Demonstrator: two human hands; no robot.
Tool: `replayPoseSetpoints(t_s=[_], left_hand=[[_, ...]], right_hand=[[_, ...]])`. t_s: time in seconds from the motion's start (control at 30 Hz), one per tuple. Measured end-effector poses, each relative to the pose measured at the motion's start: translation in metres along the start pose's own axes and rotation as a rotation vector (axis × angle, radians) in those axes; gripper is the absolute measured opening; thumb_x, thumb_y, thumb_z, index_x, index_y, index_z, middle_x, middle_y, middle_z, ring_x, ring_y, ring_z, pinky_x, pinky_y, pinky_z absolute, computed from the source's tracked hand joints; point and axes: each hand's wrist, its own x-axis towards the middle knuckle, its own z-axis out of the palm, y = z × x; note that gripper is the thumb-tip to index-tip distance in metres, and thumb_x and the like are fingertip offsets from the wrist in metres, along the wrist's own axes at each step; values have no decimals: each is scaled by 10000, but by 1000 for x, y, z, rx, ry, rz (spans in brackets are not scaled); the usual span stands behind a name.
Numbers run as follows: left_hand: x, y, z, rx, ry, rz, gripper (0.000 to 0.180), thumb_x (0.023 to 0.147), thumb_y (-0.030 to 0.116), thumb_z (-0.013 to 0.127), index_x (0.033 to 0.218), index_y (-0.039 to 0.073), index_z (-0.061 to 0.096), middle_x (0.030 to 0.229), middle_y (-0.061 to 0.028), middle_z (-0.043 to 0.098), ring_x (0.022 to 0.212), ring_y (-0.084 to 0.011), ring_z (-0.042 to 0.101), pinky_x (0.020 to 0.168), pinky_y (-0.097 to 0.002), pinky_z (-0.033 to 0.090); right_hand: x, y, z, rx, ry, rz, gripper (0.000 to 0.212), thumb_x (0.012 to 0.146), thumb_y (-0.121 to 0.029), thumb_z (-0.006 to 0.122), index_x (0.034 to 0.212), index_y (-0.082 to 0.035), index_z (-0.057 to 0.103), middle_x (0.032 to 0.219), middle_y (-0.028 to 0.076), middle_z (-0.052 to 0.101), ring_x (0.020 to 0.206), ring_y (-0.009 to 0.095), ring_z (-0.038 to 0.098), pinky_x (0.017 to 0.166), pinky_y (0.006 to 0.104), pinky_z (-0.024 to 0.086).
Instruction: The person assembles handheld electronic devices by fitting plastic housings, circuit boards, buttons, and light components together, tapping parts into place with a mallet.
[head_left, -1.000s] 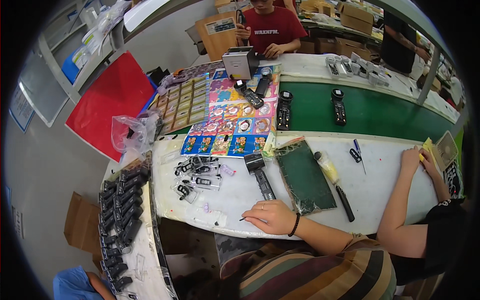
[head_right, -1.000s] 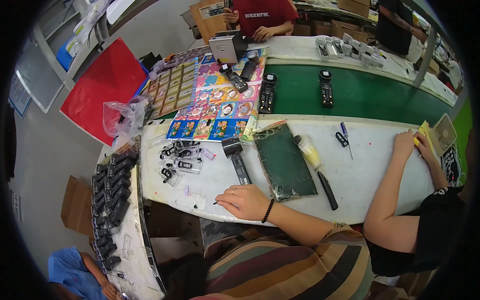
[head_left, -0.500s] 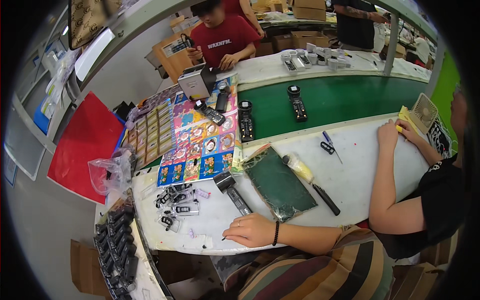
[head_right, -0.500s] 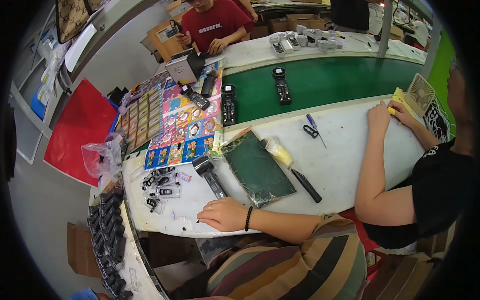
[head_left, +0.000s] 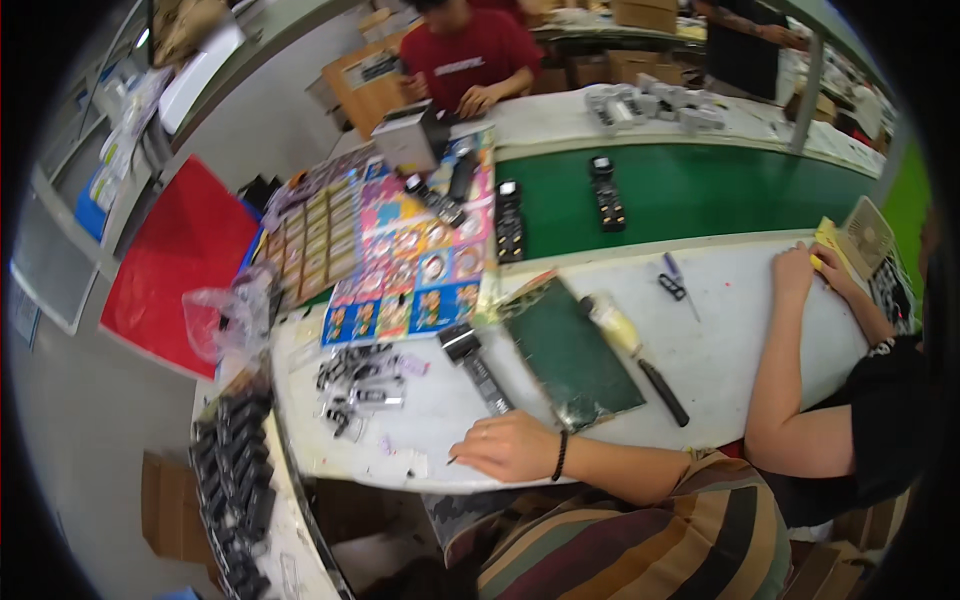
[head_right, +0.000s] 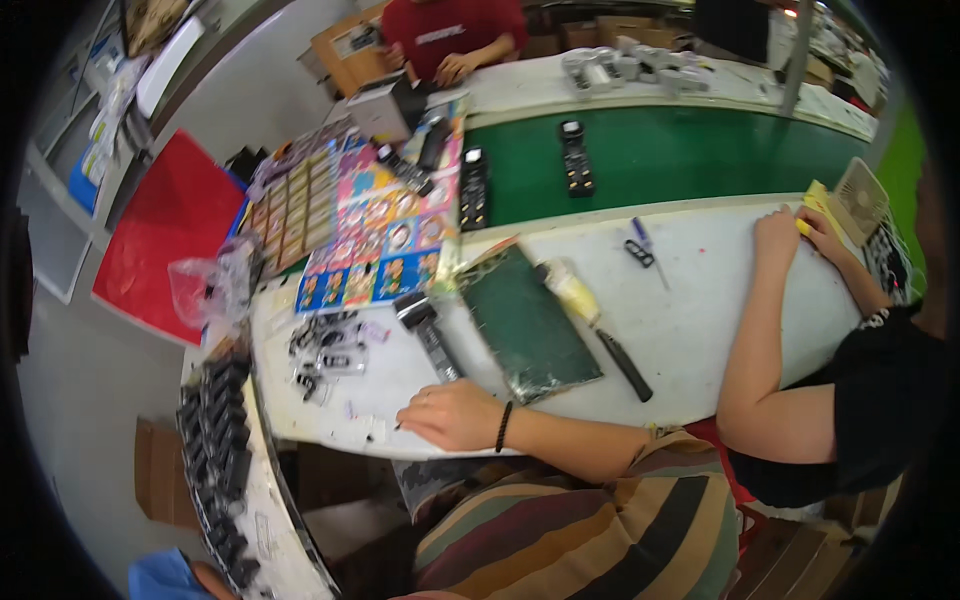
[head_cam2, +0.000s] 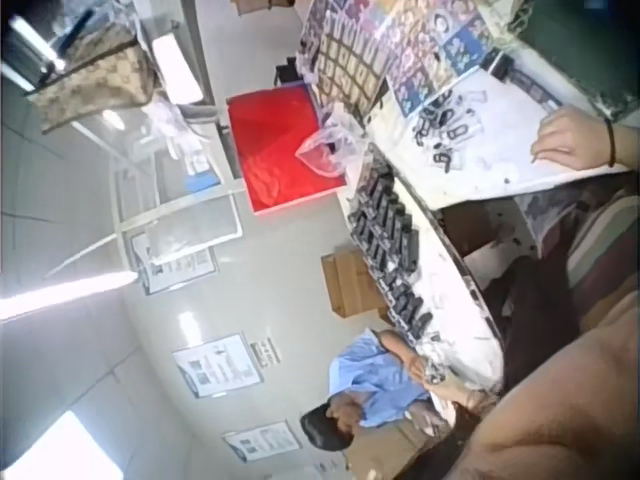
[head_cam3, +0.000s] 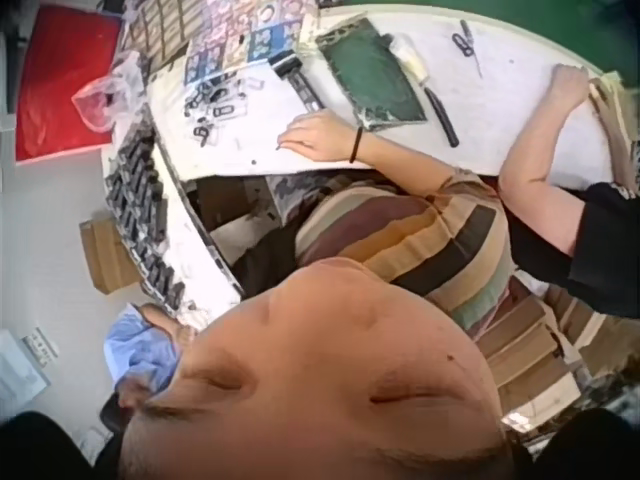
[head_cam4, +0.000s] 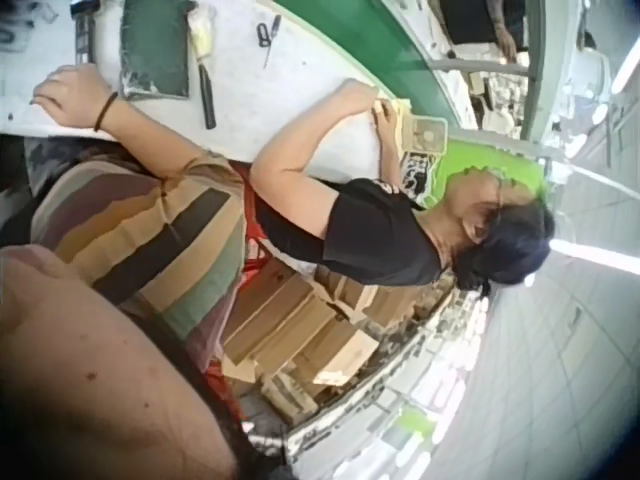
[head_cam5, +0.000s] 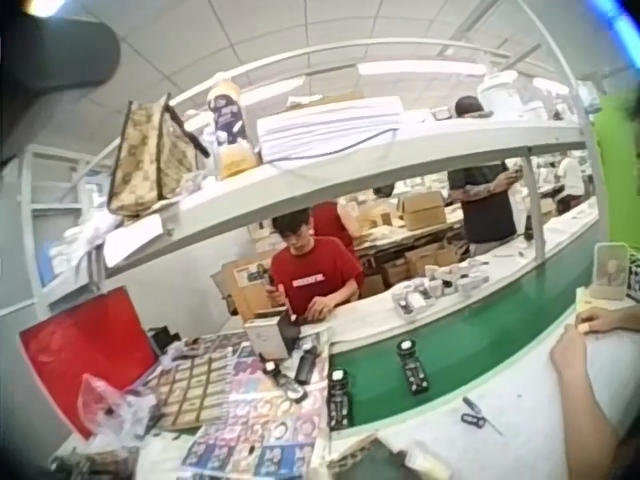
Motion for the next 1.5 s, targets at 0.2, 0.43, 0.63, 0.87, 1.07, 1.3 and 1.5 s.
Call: replayPoseSetpoints(t_s=[0.2, 0.43, 0.63, 0.87, 1.07, 1.3, 1.5], left_hand=[[13, 14, 2, 123, 19, -147, 719, 785, 291, 732, 1391, 95, 397, 1307, -247, 527, 1116, -355, 585, 894, -491, 485], [51, 152, 20, -404, 337, -654, 520, 830, 220, 745, 1200, -89, 550, 1213, -188, 586, 1002, -251, 582, 905, -353, 495], [50, 257, 113, -1642, 12, -523, 233, 918, 145, 575, 1093, -1, 625, 1058, -105, 638, 957, -220, 606, 916, -348, 487], [38, 474, 200, -1985, -760, -997, 171, 852, 211, 650, 976, 94, 642, 917, -4, 656, 808, -147, 624, 728, -296, 502], [41, 519, 223, -2111, -747, -896, 330, 870, 159, 675, 1152, 91, 516, 1061, -63, 628, 932, -193, 615, 783, -347, 509], [43, 501, 243, -2073, -617, -877, 537, 926, 72, 503, 1420, -32, 318, 1365, -148, 433, 1212, -226, 456, 1043, -362, 358], [42, 468, 232, -1681, -744, -698, 471, 975, 146, 488, 1410, -6, 392, 1411, -123, 445, 1283, -206, 426, 1060, -326, 338]], right_hand=[[6, -7, -9, 20, 6, 33, 80, 836, -104, 674, 903, -63, 688, 737, 73, 646, 669, 237, 630, 595, 338, 505], [9, -3, -8, 13, -26, 68, 95, 829, -101, 663, 913, -61, 683, 764, 72, 662, 683, 238, 632, 596, 341, 501], [11, -4, -10, 1, 9, 50, 92, 820, -86, 670, 903, -47, 683, 737, 74, 653, 672, 235, 630, 585, 338, 500], [7, -5, -7, -29, 24, 16, 113, 807, -75, 690, 918, -52, 691, 729, 74, 639, 654, 246, 622, 578, 342, 494], [7, -2, 1, -98, 11, 21, 84, 836, -126, 670, 900, -74, 682, 733, 42, 642, 670, 213, 623, 565, 323, 493], [13, 0, -11, -139, 28, 70, 98, 830, -117, 681, 915, -68, 681, 729, 47, 633, 662, 215, 614, 565, 326, 491], [-6, -1, -53, -241, 279, 273, 156, 804, -32, 680, 959, -45, 685, 752, 90, 635, 668, 256, 613, 591, 339, 489]])
